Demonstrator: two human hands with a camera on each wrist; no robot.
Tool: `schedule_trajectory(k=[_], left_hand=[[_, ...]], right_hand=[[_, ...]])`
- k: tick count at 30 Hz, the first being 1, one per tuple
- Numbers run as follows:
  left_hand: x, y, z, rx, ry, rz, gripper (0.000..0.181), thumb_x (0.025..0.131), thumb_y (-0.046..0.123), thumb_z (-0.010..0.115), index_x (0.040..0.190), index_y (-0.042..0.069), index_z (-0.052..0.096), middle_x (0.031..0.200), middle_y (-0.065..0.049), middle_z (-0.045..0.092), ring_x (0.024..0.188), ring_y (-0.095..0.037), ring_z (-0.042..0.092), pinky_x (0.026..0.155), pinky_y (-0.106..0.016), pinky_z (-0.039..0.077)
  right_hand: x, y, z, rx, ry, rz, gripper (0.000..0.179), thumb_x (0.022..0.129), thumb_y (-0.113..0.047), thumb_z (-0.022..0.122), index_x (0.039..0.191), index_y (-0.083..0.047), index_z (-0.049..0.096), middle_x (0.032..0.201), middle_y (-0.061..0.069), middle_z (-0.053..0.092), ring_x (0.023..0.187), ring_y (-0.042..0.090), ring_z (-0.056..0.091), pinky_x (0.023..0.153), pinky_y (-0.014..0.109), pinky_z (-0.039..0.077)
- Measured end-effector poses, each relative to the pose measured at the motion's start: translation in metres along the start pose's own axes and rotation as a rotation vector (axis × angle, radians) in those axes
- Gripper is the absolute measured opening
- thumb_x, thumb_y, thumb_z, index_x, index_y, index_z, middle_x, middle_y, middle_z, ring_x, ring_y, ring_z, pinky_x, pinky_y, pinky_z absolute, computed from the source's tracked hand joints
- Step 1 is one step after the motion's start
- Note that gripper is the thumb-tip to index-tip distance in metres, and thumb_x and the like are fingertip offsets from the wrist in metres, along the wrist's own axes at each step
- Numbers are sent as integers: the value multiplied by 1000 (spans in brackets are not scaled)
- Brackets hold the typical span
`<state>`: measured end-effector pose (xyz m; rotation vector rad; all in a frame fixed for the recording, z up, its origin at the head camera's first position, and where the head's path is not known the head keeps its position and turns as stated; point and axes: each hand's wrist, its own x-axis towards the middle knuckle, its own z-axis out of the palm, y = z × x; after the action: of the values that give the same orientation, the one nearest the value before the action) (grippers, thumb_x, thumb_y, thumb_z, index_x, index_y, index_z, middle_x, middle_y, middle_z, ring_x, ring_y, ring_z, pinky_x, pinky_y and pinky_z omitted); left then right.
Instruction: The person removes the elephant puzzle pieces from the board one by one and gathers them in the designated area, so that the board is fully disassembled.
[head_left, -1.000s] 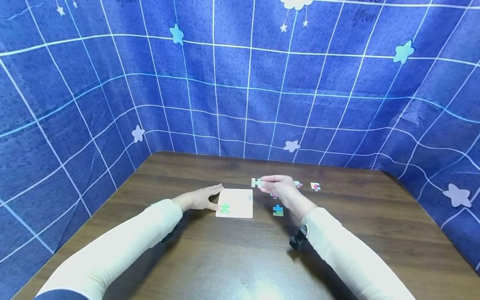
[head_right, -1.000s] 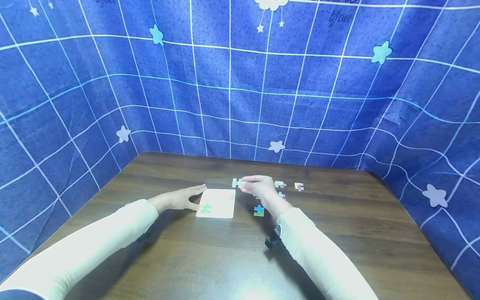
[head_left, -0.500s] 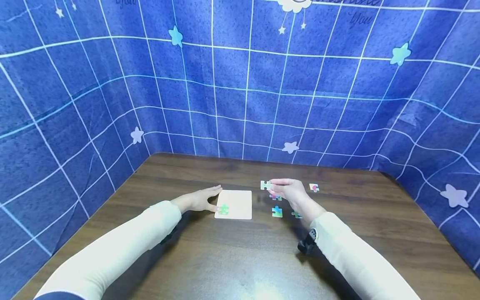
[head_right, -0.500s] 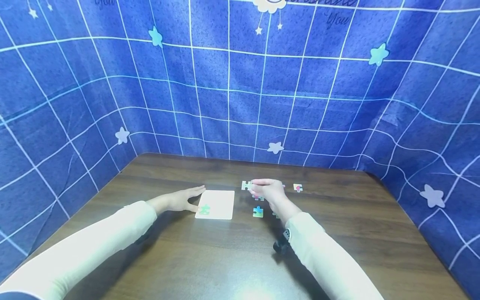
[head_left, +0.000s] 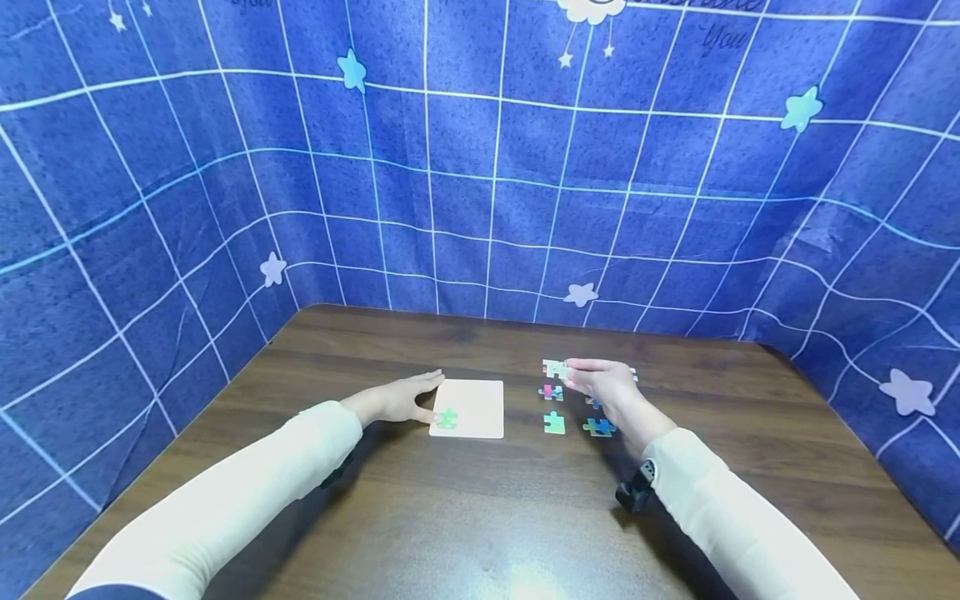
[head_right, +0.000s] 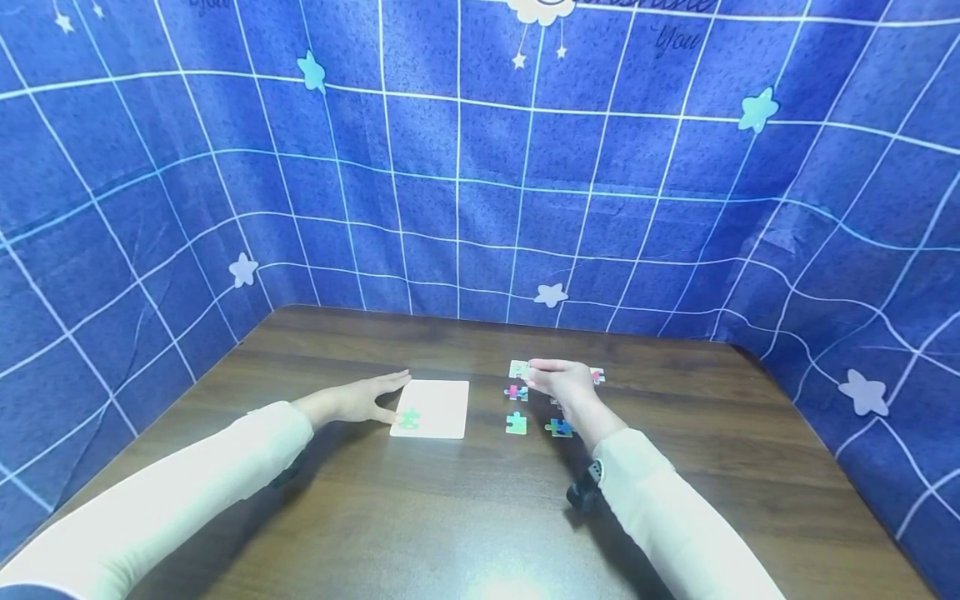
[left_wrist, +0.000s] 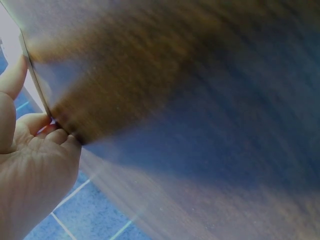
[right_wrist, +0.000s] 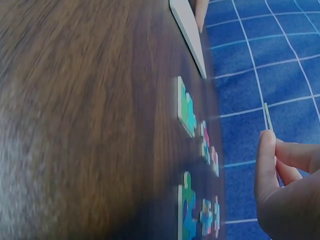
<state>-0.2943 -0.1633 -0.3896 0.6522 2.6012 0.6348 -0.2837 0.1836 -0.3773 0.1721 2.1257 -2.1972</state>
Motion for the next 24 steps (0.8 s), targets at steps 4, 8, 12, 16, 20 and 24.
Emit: schedule_trajectory(k=[4, 8, 12, 16, 20, 24], left_hand=[[0, 0, 0, -18, -1, -2, 83, 92, 34, 65, 154, 2, 20, 163, -16, 10, 149, -38, 8, 120, -57, 12], [0, 0, 0, -29, -4, -6, 83, 92, 34, 65, 154, 2, 19, 163, -15, 9, 149, -37, 8, 120, -56, 12], [0, -1, 0, -26, -5, -5, 83, 92, 34, 65, 154, 3, 19, 163, -15, 9, 149, -37, 7, 120, -56, 11], [0, -1, 0, -19, -8, -8, 83, 92, 35, 64, 154, 3, 19, 163, -15, 8, 149, -37, 7, 120, -56, 11], [0, -2, 1, -26, -7, -12, 83, 92, 35, 64, 154, 4, 19, 163, -14, 8, 150, -37, 7, 120, -56, 11], [0, -2, 1, -28, -5, -6, 82, 93, 34, 64, 154, 3, 19, 163, -14, 8, 149, -37, 7, 120, -57, 12]], right_hand=[[0, -1, -8, 14, 21, 3, 42, 90, 8, 58, 131, 14, 50, 141, 32, 45, 76, 5, 70, 85, 23, 56], [-2, -2, -16, 19, 29, 12, 45, 89, 10, 59, 132, 14, 49, 141, 32, 45, 75, 5, 70, 84, 20, 56], [-3, -4, -26, 27, 25, 9, 45, 89, 11, 57, 132, 17, 46, 135, 32, 50, 75, 5, 70, 84, 22, 56], [-3, -4, -36, 56, 29, 3, 45, 89, 13, 56, 132, 19, 44, 116, 27, 65, 74, 6, 70, 84, 24, 57], [-3, -3, -46, 75, 38, 0, 46, 87, 15, 56, 131, 22, 43, 90, 10, 72, 73, 7, 70, 82, 23, 57], [-3, 0, -55, 83, 43, 6, 47, 87, 15, 57, 130, 23, 43, 81, 1, 68, 72, 6, 69, 79, 20, 57]])
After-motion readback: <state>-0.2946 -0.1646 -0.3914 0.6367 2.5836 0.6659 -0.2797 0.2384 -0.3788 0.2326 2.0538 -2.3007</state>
